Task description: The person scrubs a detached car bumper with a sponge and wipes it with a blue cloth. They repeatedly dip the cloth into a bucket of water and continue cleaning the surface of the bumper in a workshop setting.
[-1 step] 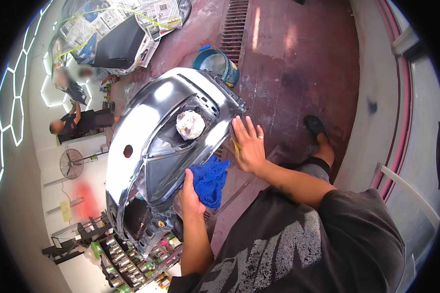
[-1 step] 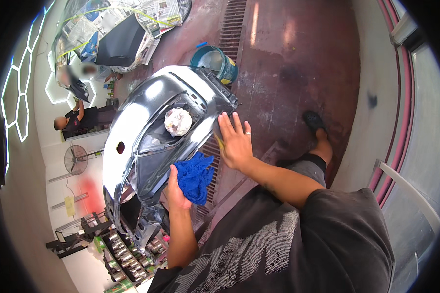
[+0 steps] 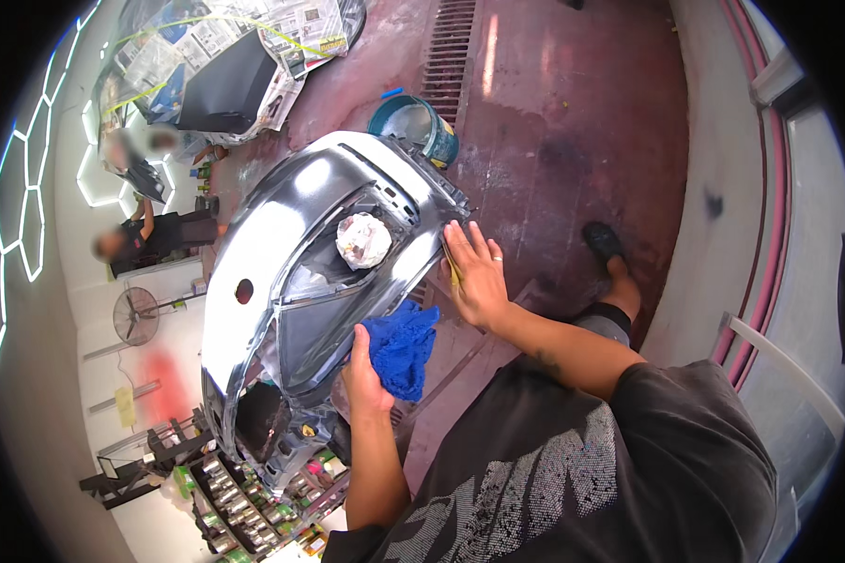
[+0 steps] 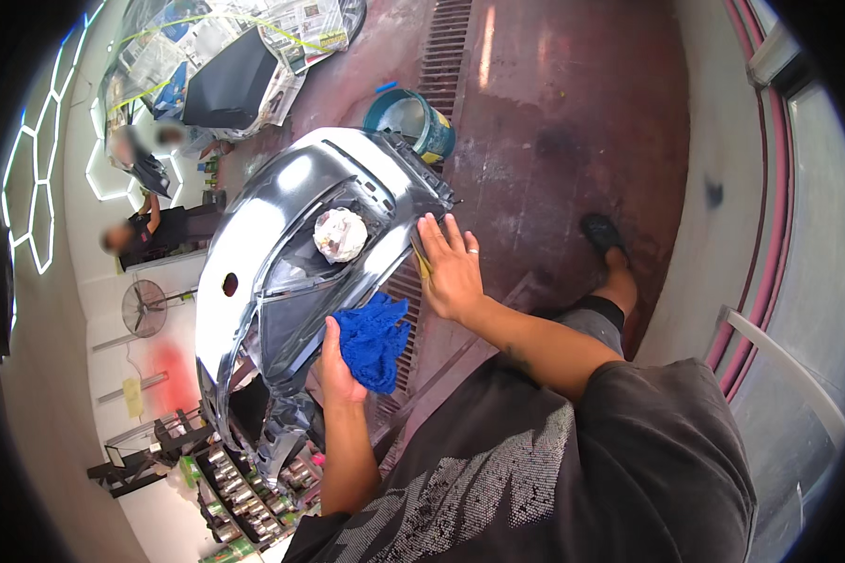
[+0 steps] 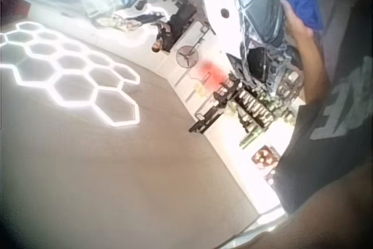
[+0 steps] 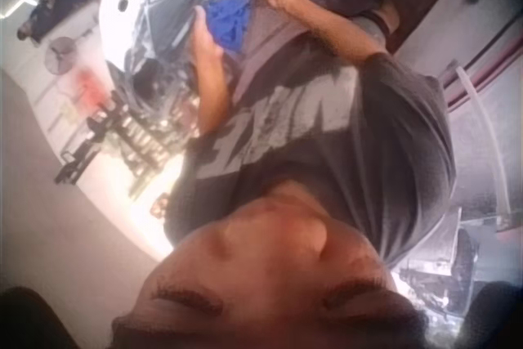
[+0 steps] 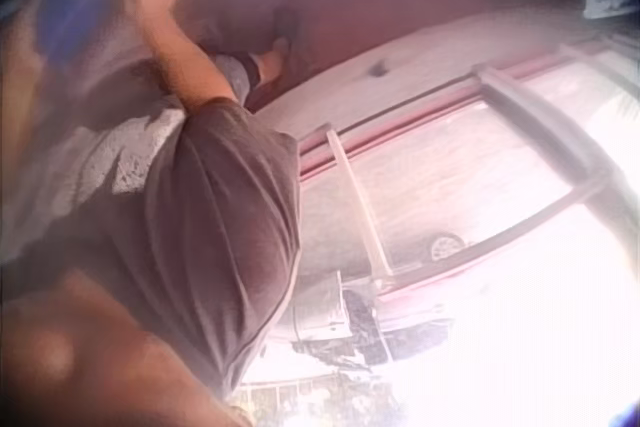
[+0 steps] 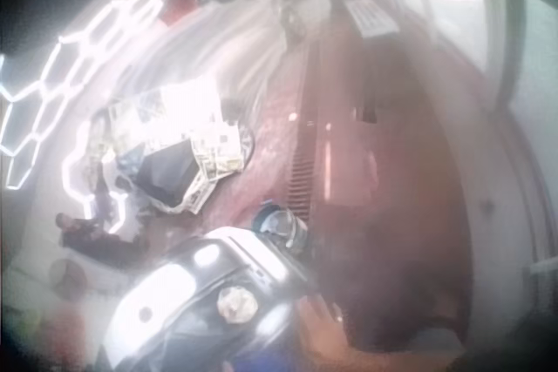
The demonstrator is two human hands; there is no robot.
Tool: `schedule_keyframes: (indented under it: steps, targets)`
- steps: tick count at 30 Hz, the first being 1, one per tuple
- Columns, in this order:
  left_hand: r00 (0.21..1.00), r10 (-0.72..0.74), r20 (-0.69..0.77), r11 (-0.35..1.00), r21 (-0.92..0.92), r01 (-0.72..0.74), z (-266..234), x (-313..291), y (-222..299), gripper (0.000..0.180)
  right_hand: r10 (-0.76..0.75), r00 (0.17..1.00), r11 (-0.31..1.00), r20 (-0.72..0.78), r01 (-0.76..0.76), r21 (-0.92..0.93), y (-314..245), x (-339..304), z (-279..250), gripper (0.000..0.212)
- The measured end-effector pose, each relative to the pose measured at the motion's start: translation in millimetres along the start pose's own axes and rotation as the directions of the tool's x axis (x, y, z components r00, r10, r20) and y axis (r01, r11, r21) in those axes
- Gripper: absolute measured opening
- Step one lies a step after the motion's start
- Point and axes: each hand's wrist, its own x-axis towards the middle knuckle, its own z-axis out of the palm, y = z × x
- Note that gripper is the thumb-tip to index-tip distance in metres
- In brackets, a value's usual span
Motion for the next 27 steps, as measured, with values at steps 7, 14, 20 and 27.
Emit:
schedule_keyframes:
  steps: [7, 14, 20, 27]
  targets:
    - [1.0, 0.005, 0.013, 0.998, -0.057, -0.004, -2, 1, -3, 0.056, -0.206, 0.972, 0.977, 0.11, 0.21, -0.026, -15, -27, -7, 0.074]
    - [1.0, 0.002, 0.021, 0.999, -0.047, -0.001, -6, 9, -10, 0.061, -0.003, 0.993, 0.974, 0.12, -0.025, 0.225, 76, 40, -3, 0.052]
    - [0.997, -0.004, -0.072, 0.997, -0.073, -0.002, 8, 5, -5, 0.058, -0.37, 0.916, 0.928, 0.157, 0.356, 0.114, -6, 5, -28, 0.065]
    - [0.996, -0.044, -0.082, 0.987, -0.155, 0.031, 14, 2, -6, 0.053, -0.435, 0.846, 0.883, 0.308, 0.467, -0.035, 24, 48, -54, 0.069]
